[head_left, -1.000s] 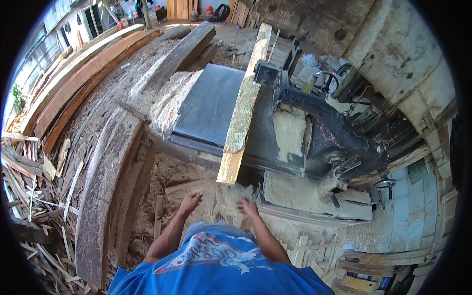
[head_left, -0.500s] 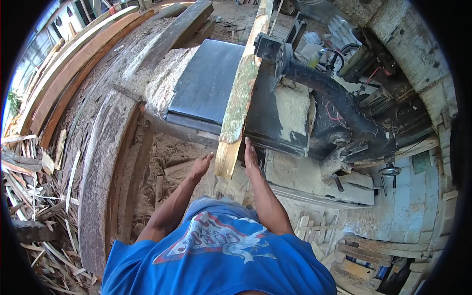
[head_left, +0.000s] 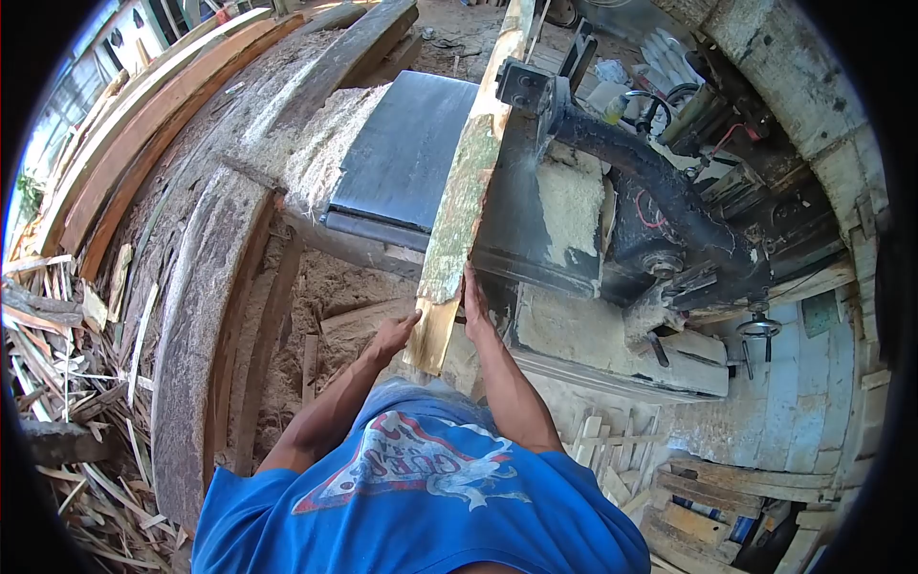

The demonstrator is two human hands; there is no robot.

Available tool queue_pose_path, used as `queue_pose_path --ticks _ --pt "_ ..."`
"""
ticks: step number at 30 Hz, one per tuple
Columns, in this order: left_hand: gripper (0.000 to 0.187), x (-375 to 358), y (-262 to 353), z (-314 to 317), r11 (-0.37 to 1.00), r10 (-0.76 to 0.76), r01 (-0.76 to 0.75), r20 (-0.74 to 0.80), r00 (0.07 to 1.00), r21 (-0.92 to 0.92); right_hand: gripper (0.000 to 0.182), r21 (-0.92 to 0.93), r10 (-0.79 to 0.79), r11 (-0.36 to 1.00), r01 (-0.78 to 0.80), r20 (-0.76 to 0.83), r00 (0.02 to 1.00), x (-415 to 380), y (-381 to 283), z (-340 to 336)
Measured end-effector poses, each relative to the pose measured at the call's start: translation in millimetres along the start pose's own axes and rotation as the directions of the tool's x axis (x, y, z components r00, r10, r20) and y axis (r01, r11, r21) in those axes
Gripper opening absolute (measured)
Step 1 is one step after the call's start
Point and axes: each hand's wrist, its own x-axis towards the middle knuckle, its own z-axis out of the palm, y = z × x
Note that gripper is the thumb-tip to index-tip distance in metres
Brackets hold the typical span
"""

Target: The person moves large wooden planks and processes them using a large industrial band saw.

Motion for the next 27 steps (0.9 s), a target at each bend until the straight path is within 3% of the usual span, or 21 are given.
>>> queue_pose_path --ticks 1,2,6,10,13,17,19,22,24,27 --pt "0.064 -5.9 -4.6 0.8 1.000 -0.008 0.008 0.006 1.000 -0.007 0.071 0.010 0.010 1.000 -0.009 -0.037 0.999 -3.8 6.1 1.9" --pt "0.062 -4.9 -14.8 1.4 0.999 0.014 -0.014 -0.008 1.000 -0.046 0.062 0.067 -0.130 0.988 0.141 -0.152 0.980 5.3 25.7 5.6" --pt "0.063 -32.4 -13.9 3.0 0.998 0.002 -0.003 0.006 1.000 0.058 0.057 0.063 -0.021 0.998 0.020 0.017 1.000 -22.3 24.7 3.2" --pt "0.058 -44.5 -29.6 4.7 0.973 0.042 -0.040 -0.005 0.999 0.229 0.059 0.140 -0.027 0.990 0.035 -0.053 0.998 -41.9 36.7 10.9" --pt "0.057 -48.8 -48.9 6.8 0.980 0.103 -0.099 -0.012 0.995 0.170 0.062 0.145 -0.050 0.988 0.047 0.014 0.999 -56.0 46.2 10.0" --pt "0.058 -66.3 -60.6 4.4 0.980 0.084 -0.088 0.033 0.996 0.177 0.063 0.165 -0.124 0.978 0.127 -0.028 0.992 -64.4 70.4 16.4" --pt "0.053 -76.7 -65.3 6.1 0.977 0.071 -0.064 -0.029 0.997 0.203 0.062 0.182 -0.143 0.971 0.153 -0.063 0.988 -72.6 75.2 17.0" --pt "0.054 -85.3 -79.7 8.5 0.983 0.102 -0.092 -0.053 0.993 0.157 0.063 0.102 -0.065 0.993 0.065 0.000 0.998 -85.4 83.3 12.6" --pt "0.055 -90.4 -87.8 7.8 0.984 0.091 -0.084 -0.038 0.995 0.156 0.062 0.059 -0.038 0.997 0.041 -0.052 0.998 -93.2 89.3 15.2" --pt "0.056 -100.6 -99.3 6.5 0.984 0.074 -0.069 -0.023 0.997 0.165 0.066 0.042 -0.069 0.997 0.070 -0.022 0.997 -109.0 95.3 15.4"
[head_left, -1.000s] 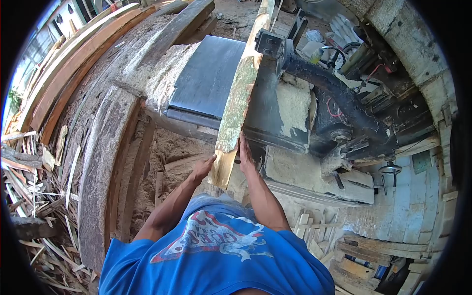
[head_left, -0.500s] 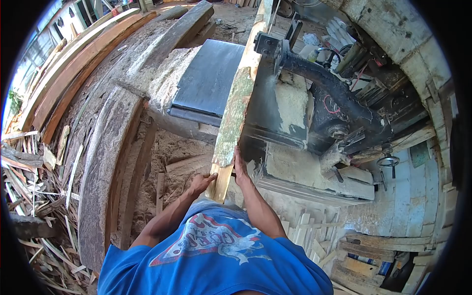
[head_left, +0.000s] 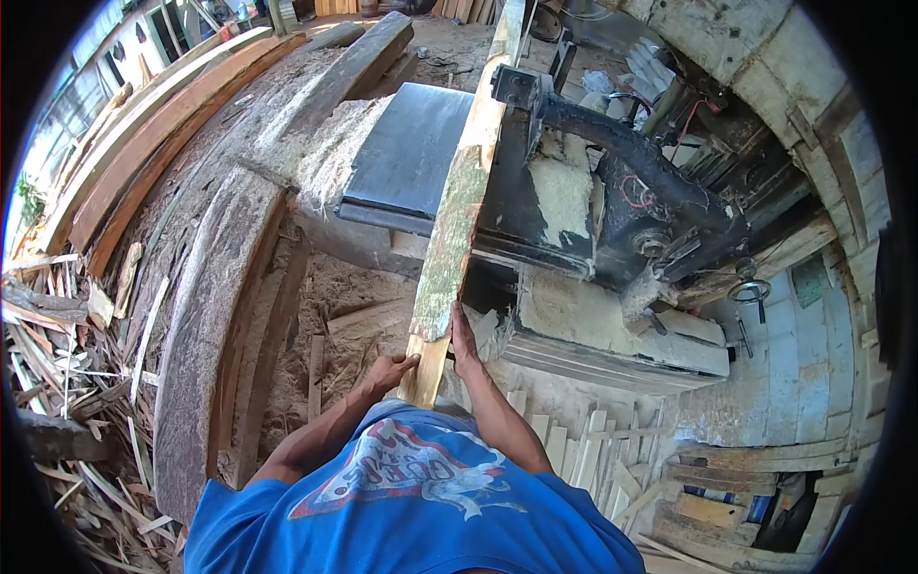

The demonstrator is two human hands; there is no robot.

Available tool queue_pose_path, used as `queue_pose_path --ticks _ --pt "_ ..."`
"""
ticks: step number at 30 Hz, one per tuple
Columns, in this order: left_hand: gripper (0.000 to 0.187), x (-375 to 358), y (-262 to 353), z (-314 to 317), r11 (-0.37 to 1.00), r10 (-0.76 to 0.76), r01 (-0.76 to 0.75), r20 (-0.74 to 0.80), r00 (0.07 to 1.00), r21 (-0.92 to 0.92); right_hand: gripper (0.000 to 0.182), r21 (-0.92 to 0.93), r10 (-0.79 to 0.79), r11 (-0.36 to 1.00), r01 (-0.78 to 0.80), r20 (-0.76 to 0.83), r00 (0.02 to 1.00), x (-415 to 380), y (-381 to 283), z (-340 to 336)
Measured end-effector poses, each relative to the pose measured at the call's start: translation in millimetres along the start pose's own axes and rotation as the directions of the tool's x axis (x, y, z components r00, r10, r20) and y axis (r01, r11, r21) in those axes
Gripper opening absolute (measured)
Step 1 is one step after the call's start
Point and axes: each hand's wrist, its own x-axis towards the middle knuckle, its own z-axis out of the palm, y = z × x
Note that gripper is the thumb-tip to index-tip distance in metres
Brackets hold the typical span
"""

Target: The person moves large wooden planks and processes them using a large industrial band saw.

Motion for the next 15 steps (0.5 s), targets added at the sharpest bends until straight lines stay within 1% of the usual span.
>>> queue_pose_path --ticks 1,3,4,6,7,9,12,15 --pt "0.056 -3.8 -2.9 0.7 1.000 -0.004 0.004 0.006 1.000 0.009 0.068 -0.004 -0.011 1.000 0.011 0.009 1.000 -5.6 0.7 1.1" --pt "0.056 -12.4 -12.4 4.8 1.000 0.010 -0.010 -0.007 1.000 0.002 0.076 -0.005 0.005 1.000 -0.006 -0.034 0.999 -21.3 1.3 3.8" --pt "0.056 -16.4 -16.8 6.1 1.000 0.023 -0.023 -0.023 0.999 -0.006 0.076 -0.004 0.003 1.000 -0.003 -0.036 0.999 -30.1 -1.0 3.6" --pt "0.056 -28.5 -25.6 7.3 1.000 0.013 -0.013 -0.011 1.000 0.004 0.088 0.062 0.099 0.993 -0.105 0.091 0.991 -47.7 -3.0 1.9" --pt "0.056 -34.5 -27.8 7.6 1.000 0.003 -0.003 -0.003 1.000 0.009 0.088 0.062 0.096 0.993 -0.102 0.088 0.991 -50.6 3.2 1.6" --pt "0.056 -45.8 -34.4 9.6 1.000 0.006 -0.006 0.004 1.000 0.014 0.088 -0.008 0.054 0.999 -0.054 0.001 0.999 -59.4 14.2 2.9" --pt "0.055 -64.9 -45.4 11.5 0.999 0.003 -0.003 0.009 1.000 0.036 0.089 0.036 0.067 0.997 -0.067 0.010 0.998 -83.0 21.1 3.8" --pt "0.055 -77.8 -60.0 15.3 0.999 0.010 -0.011 0.024 1.000 0.041 0.090 0.019 0.090 0.996 -0.090 -0.007 0.996 -100.6 31.2 4.6"
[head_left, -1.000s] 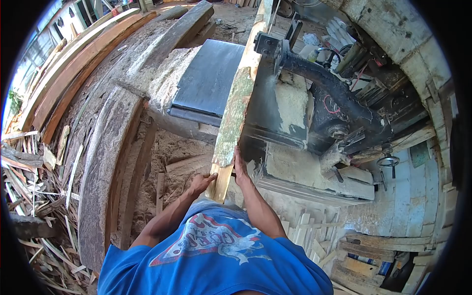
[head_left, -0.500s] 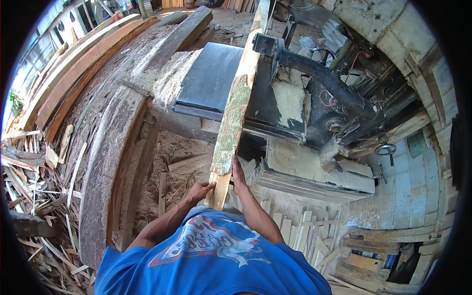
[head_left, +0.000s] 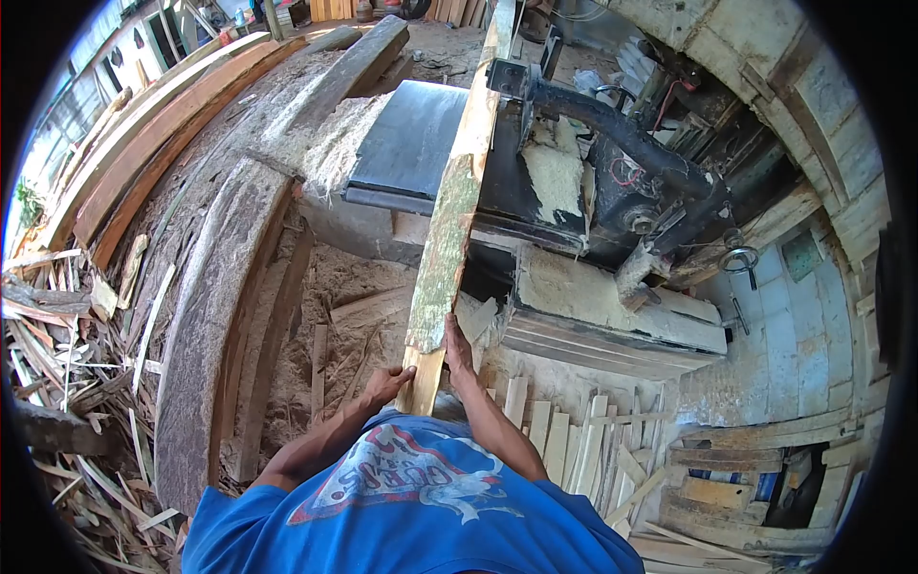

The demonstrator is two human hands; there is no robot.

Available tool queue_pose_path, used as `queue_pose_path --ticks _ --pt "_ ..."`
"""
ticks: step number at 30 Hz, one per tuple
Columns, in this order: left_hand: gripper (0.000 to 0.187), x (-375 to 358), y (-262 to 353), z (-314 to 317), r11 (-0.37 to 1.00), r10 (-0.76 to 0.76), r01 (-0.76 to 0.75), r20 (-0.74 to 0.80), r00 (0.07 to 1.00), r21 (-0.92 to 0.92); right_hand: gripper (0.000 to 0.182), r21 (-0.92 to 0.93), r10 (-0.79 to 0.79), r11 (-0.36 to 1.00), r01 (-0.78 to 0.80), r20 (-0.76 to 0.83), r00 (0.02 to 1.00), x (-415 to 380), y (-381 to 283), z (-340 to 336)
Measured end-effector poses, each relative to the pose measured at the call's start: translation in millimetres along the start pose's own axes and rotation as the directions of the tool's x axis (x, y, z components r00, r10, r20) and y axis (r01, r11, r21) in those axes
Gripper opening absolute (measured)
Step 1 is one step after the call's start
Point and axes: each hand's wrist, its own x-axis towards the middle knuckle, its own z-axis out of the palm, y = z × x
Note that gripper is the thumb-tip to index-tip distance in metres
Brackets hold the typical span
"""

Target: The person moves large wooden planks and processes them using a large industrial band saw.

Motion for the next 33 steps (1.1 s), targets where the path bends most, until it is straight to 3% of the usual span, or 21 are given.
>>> queue_pose_path --ticks 10,13,20,21,22,29,31,33 --pt "0.055 -63.4 -52.2 18.7 0.998 -0.001 0.001 -0.004 1.000 -0.064 0.090 -0.023 0.000 1.000 0.000 -0.001 1.000 -62.6 51.2 -2.9" --pt "0.055 -81.0 -62.7 20.2 0.994 -0.072 0.080 0.100 0.992 -0.080 0.083 -0.064 -0.065 0.996 0.059 -0.095 0.993 -91.7 54.4 2.6" --pt "0.054 -124.2 -85.4 32.6 0.996 -0.088 0.091 0.108 0.990 -0.023 0.064 -0.053 -0.062 0.997 0.058 -0.082 0.995 -142.4 74.1 0.6" --pt "0.054 -128.8 -93.6 37.3 0.998 -0.051 0.053 0.047 0.998 -0.039 0.063 -0.037 -0.088 0.996 0.085 -0.088 0.992 -152.0 75.3 2.2" --pt "0.054 -134.2 -102.5 41.5 0.999 -0.017 0.016 -0.013 1.000 -0.051 0.063 -0.033 -0.088 0.996 0.086 -0.087 0.992 -158.9 80.3 2.2" --pt "0.054 -162.8 -152.4 56.1 0.998 0.005 -0.004 0.019 1.000 -0.058 0.072 0.021 0.011 1.000 -0.010 -0.064 0.998 -199.0 118.2 -1.4" --pt "0.054 -178.1 -157.0 60.9 1.000 0.013 -0.013 -0.009 1.000 -0.010 0.083 0.165 0.042 0.985 -0.042 0.003 0.999 -220.0 120.3 0.8" --pt "0.054 -184.9 -173.1 65.7 0.999 0.016 -0.015 -0.031 0.999 0.042 0.085 0.095 0.054 0.994 -0.057 0.043 0.998 -230.4 133.0 -5.6"
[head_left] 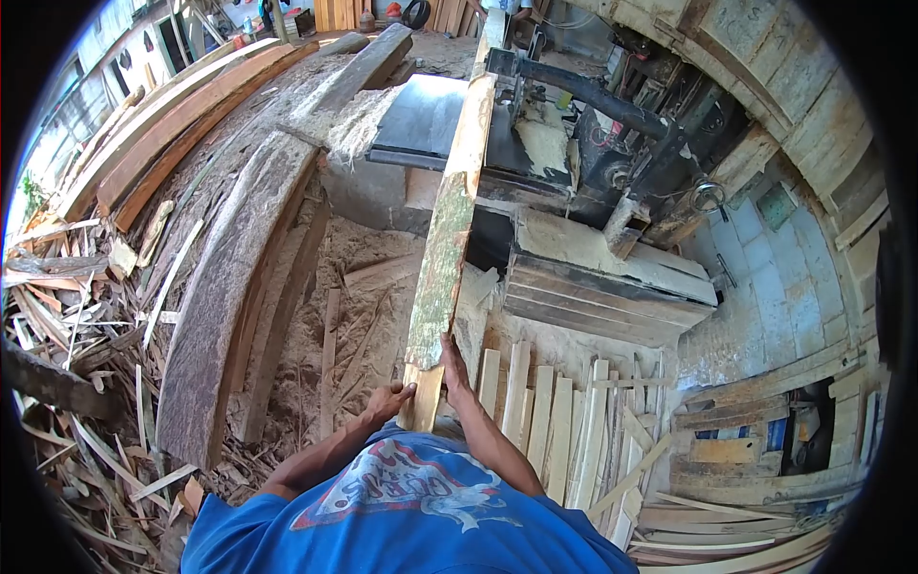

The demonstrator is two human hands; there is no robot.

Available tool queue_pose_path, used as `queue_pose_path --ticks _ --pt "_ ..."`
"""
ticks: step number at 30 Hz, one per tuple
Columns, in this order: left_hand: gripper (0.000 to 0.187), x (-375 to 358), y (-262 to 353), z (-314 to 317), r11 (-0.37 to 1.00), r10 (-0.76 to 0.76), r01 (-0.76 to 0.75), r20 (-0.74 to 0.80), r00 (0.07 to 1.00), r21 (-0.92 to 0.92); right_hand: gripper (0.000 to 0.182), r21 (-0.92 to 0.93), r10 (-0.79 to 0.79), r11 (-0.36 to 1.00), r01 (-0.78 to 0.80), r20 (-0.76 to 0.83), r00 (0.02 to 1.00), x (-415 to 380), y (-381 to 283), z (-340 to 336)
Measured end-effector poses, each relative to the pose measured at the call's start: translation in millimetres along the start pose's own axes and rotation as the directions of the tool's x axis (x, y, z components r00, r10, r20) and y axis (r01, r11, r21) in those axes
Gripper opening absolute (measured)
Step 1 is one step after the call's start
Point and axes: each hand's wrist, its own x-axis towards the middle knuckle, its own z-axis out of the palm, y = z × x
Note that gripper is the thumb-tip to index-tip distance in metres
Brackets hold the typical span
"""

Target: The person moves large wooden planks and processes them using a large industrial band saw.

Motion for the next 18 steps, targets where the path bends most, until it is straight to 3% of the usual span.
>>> queue_pose_path --ticks 1,5,12,18 --pt "0.054 -8.3 -2.4 2.2 1.000 0.003 -0.003 -0.002 1.000 -0.002 0.088 -0.069 0.010 0.998 -0.008 0.040 0.999 -3.7 3.9 -2.7" --pt "0.054 -40.6 -15.7 6.9 1.000 0.019 -0.019 -0.009 1.000 -0.013 0.089 -0.018 -0.046 0.999 0.047 0.038 0.998 -41.0 13.8 3.5" --pt "0.054 -106.2 -19.3 9.9 0.999 -0.023 0.023 0.005 1.000 0.035 0.089 -0.091 -0.069 0.993 0.070 0.018 0.997 -78.6 53.5 0.4" --pt "0.053 -122.7 -85.2 29.2 1.000 -0.002 0.003 -0.041 0.999 0.019 0.090 -0.079 -0.063 0.995 0.063 -0.002 0.998 -137.7 69.5 9.8"
